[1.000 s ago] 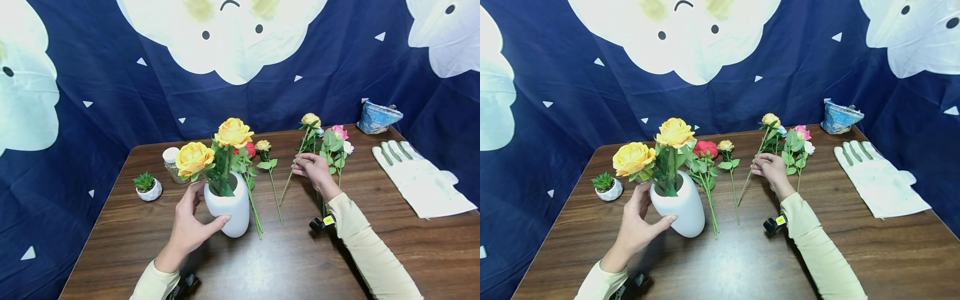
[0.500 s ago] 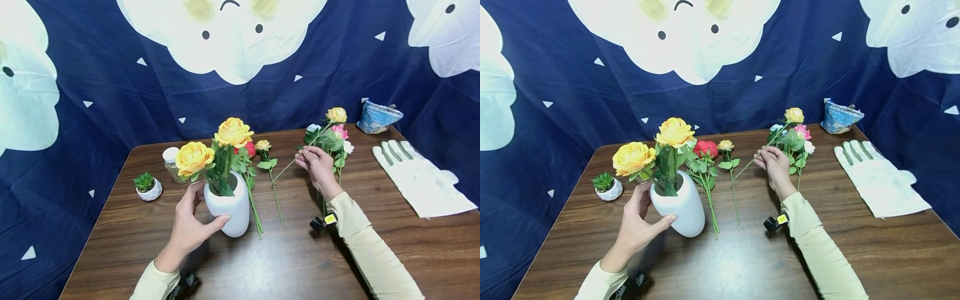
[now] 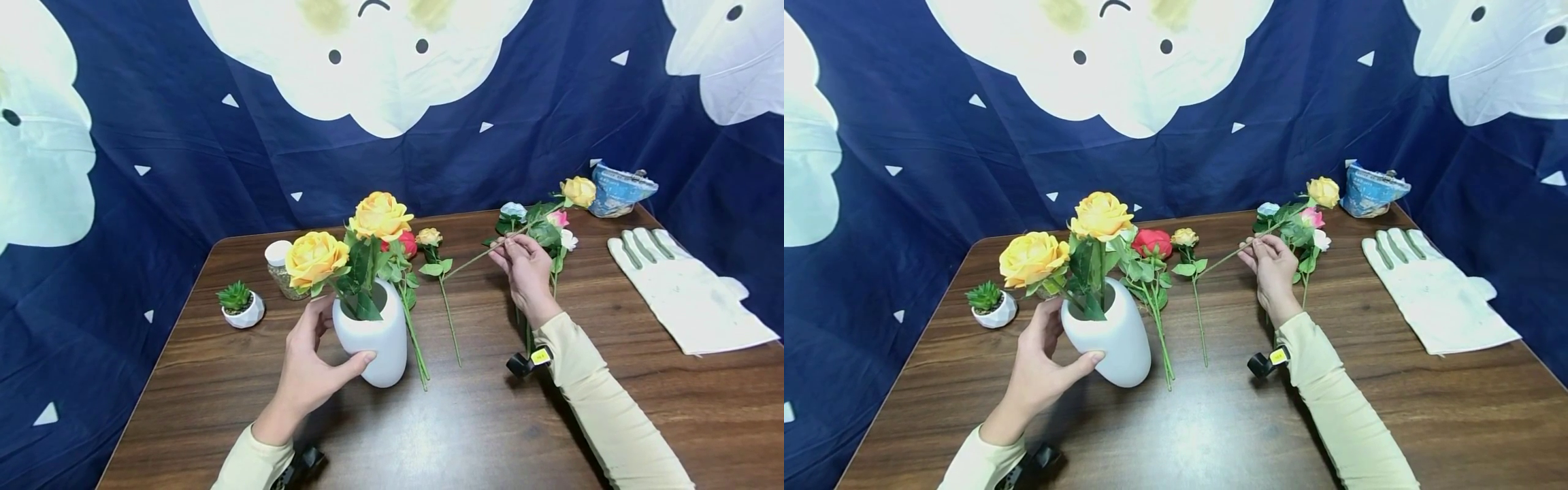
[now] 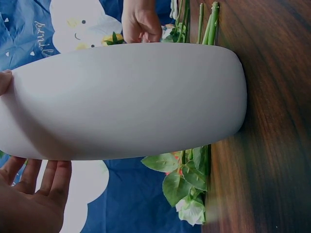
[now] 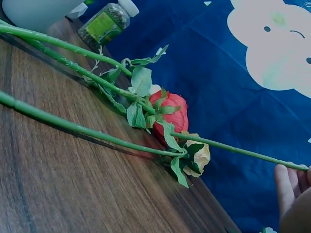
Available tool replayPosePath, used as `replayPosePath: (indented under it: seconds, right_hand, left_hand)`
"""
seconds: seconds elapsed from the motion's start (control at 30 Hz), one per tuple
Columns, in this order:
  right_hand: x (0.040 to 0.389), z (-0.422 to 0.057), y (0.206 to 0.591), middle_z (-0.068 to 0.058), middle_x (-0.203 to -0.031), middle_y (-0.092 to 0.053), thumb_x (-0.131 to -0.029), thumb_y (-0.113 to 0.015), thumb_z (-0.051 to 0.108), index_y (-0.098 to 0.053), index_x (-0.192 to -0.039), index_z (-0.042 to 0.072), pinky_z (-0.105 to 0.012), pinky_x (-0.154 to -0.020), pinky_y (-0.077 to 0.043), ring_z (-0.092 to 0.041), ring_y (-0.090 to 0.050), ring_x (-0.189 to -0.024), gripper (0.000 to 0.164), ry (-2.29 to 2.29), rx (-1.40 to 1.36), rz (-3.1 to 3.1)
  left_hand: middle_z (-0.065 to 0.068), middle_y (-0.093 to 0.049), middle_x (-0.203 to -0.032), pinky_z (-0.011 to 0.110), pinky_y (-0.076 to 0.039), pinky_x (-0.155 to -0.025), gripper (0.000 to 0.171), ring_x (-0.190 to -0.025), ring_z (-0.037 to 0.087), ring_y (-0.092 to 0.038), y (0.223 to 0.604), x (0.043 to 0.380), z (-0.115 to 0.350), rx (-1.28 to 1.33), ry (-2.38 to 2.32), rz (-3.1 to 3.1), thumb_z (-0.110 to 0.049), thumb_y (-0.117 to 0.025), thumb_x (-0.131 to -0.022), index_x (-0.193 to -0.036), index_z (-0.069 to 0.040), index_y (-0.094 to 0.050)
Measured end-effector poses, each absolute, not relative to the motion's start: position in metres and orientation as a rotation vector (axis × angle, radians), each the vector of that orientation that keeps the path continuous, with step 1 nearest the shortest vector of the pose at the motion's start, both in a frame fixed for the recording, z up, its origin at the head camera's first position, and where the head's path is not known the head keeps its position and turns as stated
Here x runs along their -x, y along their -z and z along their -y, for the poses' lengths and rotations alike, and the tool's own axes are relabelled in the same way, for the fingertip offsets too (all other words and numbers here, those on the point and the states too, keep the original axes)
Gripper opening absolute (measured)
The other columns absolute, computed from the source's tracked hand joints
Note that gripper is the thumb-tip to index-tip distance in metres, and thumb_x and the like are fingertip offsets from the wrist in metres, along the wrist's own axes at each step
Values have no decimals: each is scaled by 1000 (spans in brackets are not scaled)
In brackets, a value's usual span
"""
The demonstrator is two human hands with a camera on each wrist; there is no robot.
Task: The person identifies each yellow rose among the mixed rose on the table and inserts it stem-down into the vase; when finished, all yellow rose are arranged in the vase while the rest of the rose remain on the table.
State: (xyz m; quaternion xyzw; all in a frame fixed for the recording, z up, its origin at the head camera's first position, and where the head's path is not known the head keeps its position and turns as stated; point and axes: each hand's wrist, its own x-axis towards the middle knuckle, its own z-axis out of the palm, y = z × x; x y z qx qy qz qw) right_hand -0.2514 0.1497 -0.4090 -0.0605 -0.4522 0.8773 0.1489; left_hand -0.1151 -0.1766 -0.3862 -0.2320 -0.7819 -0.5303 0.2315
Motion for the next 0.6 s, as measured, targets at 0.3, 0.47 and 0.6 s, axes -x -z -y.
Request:
replayPosePath:
  seconds: [0.3, 0.47, 0.6]
  right_hand:
    - [254, -149, 402, -5, -76, -72, -102, -49, -11, -55, -91, 1, -22, -65, -61, -11, -71, -65, 18, -2440, 278, 1081]
    - [253, -149, 399, -5, -76, -73, -102, -49, -11, -55, -89, 2, -22, -66, -61, -12, -71, -65, 19, -2396, 276, 1015]
    - [252, -149, 397, -7, -77, -72, -102, -50, -10, -56, -90, 2, -23, -68, -61, -13, -71, -66, 19, -2371, 262, 1007]
  left_hand:
    - [15, -69, -118, 16, -52, -90, 79, -101, 7, -65, 386, 115, 176, 661, 1460, 2131, -2, -90, -65, -136, 0, -56]
    - [15, -69, -117, 17, -52, -90, 78, -100, 8, -65, 386, 115, 176, 660, 1464, 2130, -2, -89, -65, -136, 1, -56]
    - [15, -68, -120, 18, -52, -90, 78, -102, 9, -65, 386, 115, 176, 661, 1470, 2126, -2, -89, -66, -136, 1, -56]
